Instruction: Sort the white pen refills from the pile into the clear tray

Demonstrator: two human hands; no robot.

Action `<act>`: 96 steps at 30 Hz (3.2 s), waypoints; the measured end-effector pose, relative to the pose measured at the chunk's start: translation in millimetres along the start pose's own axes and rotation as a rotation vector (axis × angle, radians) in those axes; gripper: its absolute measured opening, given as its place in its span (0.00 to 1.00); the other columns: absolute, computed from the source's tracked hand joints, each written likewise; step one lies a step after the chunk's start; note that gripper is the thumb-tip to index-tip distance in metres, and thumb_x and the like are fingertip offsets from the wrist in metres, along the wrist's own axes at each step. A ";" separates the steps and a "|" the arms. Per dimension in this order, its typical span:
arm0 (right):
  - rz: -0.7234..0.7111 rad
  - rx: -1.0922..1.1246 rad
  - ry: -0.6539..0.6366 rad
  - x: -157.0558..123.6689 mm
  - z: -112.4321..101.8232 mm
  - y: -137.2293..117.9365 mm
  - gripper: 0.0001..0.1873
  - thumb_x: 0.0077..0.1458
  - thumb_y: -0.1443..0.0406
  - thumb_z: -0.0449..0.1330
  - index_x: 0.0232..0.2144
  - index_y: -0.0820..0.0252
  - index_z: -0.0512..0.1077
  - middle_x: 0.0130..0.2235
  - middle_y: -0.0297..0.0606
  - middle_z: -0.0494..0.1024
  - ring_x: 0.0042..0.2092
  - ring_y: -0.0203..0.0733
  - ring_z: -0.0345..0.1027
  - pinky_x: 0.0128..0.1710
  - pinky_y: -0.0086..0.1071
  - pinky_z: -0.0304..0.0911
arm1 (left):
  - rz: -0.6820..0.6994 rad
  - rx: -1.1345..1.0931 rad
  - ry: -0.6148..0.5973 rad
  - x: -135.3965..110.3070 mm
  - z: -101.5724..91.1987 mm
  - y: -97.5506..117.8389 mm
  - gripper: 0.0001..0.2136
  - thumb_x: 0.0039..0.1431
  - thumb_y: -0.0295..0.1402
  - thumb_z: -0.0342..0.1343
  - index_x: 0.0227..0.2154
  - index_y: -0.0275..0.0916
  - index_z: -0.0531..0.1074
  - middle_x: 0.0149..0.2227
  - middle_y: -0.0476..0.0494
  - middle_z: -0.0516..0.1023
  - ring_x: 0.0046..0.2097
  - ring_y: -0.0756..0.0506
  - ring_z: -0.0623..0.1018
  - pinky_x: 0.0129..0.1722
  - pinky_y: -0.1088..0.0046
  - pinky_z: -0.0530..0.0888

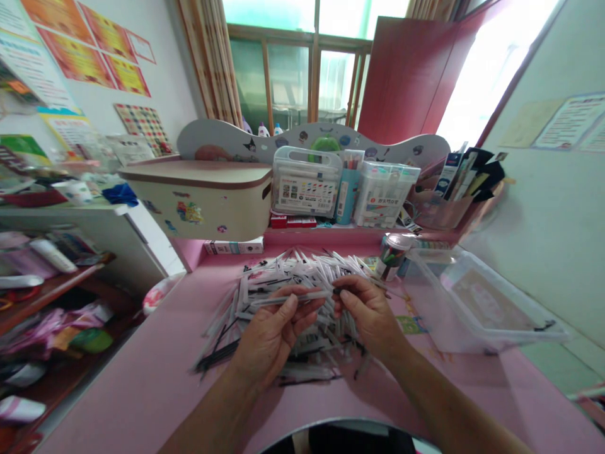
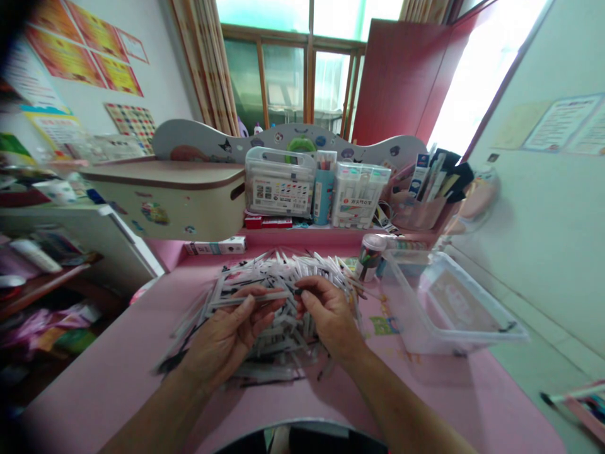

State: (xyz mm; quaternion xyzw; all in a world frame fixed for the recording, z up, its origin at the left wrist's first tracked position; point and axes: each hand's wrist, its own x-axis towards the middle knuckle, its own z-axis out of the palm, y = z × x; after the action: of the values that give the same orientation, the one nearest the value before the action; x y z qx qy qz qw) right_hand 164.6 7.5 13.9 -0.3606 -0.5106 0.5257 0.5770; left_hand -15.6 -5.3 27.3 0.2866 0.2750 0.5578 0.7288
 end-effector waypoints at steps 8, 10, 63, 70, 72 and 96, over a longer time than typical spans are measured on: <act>-0.053 -0.012 -0.005 -0.2 2.5 1.2 0.07 0.55 0.61 0.64 0.36 0.56 0.74 0.27 0.31 0.76 0.29 0.35 0.70 0.31 0.28 0.66 | 0.033 0.020 -0.011 2.1 -2.2 -2.9 0.06 0.55 0.30 0.65 0.35 0.36 0.77 0.41 0.41 0.83 0.46 0.42 0.82 0.40 0.75 0.80; -0.059 -0.046 0.007 -0.3 2.8 0.8 0.07 0.54 0.61 0.64 0.36 0.56 0.74 0.26 0.30 0.75 0.28 0.34 0.70 0.31 0.27 0.66 | 0.036 0.033 -0.022 2.4 -3.2 -3.1 0.07 0.55 0.31 0.65 0.36 0.36 0.77 0.42 0.41 0.83 0.46 0.42 0.82 0.40 0.75 0.80; -0.288 -0.475 -0.138 -1.4 -4.2 -1.2 0.04 0.61 0.65 0.53 0.36 0.56 0.67 0.39 0.35 0.67 0.39 0.38 0.62 0.39 0.32 0.59 | 0.084 0.303 -0.076 -1.7 -5.7 -0.2 0.06 0.58 0.33 0.63 0.36 0.39 0.73 0.46 0.43 0.81 0.48 0.44 0.81 0.45 0.72 0.78; -0.352 -0.566 -0.146 0.3 -3.2 -4.4 0.07 0.62 0.67 0.52 0.31 0.58 0.67 0.38 0.36 0.68 0.41 0.39 0.63 0.44 0.33 0.59 | 0.118 0.320 -0.056 -2.2 -4.2 -0.8 0.07 0.55 0.34 0.65 0.34 0.38 0.75 0.39 0.47 0.79 0.45 0.45 0.81 0.43 0.73 0.80; -0.321 -0.567 -0.151 0.0 -2.2 -5.4 0.12 0.64 0.65 0.50 0.29 0.58 0.67 0.38 0.37 0.68 0.41 0.39 0.63 0.44 0.33 0.59 | 0.120 0.329 -0.055 -2.9 -3.5 -0.9 0.07 0.55 0.34 0.65 0.34 0.39 0.75 0.37 0.49 0.78 0.43 0.46 0.81 0.43 0.73 0.80; -0.339 -0.693 0.003 10.3 -24.8 -13.4 0.03 0.57 0.68 0.58 0.36 0.58 0.70 0.35 0.34 0.68 0.32 0.35 0.60 0.34 0.30 0.58 | 0.303 -0.037 0.261 9.2 -12.6 25.3 0.07 0.62 0.35 0.53 0.31 0.38 0.69 0.20 0.54 0.68 0.17 0.55 0.66 0.15 0.82 0.62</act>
State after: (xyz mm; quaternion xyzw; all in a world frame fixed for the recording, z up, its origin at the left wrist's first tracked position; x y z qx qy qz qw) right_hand 191.1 18.0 23.4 -0.4454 -0.7096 0.2187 0.5003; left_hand -39.3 10.5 36.3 0.2365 0.3105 0.6985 0.5998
